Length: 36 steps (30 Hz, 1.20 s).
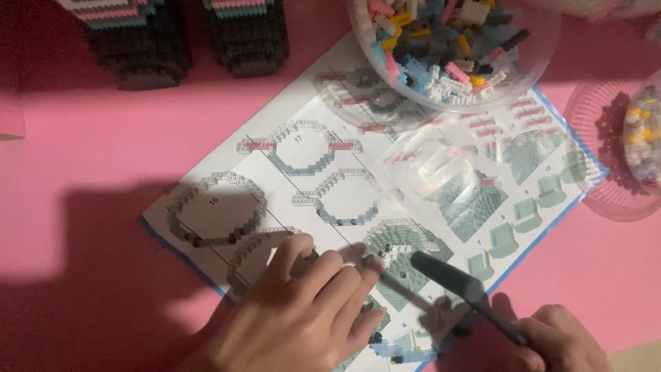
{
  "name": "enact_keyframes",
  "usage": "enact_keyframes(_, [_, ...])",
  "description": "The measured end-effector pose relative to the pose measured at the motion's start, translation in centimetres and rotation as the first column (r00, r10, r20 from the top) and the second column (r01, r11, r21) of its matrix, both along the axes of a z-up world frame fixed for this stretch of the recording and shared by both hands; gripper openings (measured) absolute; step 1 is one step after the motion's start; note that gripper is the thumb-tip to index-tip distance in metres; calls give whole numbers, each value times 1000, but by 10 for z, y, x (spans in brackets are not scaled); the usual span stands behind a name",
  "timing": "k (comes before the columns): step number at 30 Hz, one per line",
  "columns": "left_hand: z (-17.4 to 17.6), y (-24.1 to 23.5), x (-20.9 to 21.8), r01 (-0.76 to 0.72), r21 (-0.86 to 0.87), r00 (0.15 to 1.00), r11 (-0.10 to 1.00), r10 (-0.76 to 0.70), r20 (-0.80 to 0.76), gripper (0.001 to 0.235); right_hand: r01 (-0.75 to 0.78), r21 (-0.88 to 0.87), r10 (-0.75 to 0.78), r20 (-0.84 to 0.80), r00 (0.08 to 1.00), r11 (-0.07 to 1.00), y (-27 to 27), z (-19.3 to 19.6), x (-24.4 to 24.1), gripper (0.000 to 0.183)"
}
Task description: Assembling a pixel art figure using small interlocking blocks and a plastic hammer following a manual.
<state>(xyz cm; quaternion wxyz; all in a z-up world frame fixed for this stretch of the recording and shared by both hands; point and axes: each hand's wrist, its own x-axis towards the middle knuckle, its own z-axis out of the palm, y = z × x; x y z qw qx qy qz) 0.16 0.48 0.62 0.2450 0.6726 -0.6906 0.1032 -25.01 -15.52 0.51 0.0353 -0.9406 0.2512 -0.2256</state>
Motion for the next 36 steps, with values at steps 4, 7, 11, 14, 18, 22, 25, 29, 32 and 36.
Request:
enact_keyframes(4, [-1, -1, -1, 15, 13, 1000, 1000, -15, 2, 42, 48, 208, -83, 160, 984, 977, -3, -3, 2, 20])
enact_keyframes(7, [1, 0, 0, 0, -7, 1000, 1000, 0, -29, 35, 156, 232, -73, -331, 941, 960, -11, -2, -18, 40])
enact_keyframes(11, [1, 0, 2, -1, -6, 999, 1000, 1, 36, 40, 128, 144, -150, 156, 976, 981, 8, -4, 19, 25])
enact_keyframes(14, [0, 3, 2, 0, 4, 999, 1000, 0, 42, 39, 414, 364, -452, 19, 892, 834, 21, 19, 24, 25])
enact_keyframes(18, [4, 0, 2, -19, 9, 998, 1000, 19, 56, 37, 525, 166, -526, -38, 850, 835, -30, -21, -24, 21])
enact_keyframes(22, [-1, 1, 2, -31, 8, 997, 999, 31, 69, 42, 626, 268, -652, 12, 758, 733, -47, -27, -11, 11])
enact_keyframes(25, [-7, -1, -2, -32, 3, 995, 999, 32, -90, 43, 579, 325, -629, 65, 775, 747, -72, -33, -16, 9])
enact_keyframes(29, [-7, -5, 1, -50, 69, 998, 996, 53, -43, 48, 578, 286, -574, -107, 812, 764, -78, -22, -12, 20])
enact_keyframes(32, [-10, -5, -1, -58, 102, 997, 993, 63, -54, 52, 460, 241, -463, -47, 885, 854, -83, -25, -11, 16])
enact_keyframes(36, [-9, -5, 1, -51, 116, 998, 992, 54, -18, 51, 274, 118, -275, -11, 962, 954, -91, -18, -13, 11])
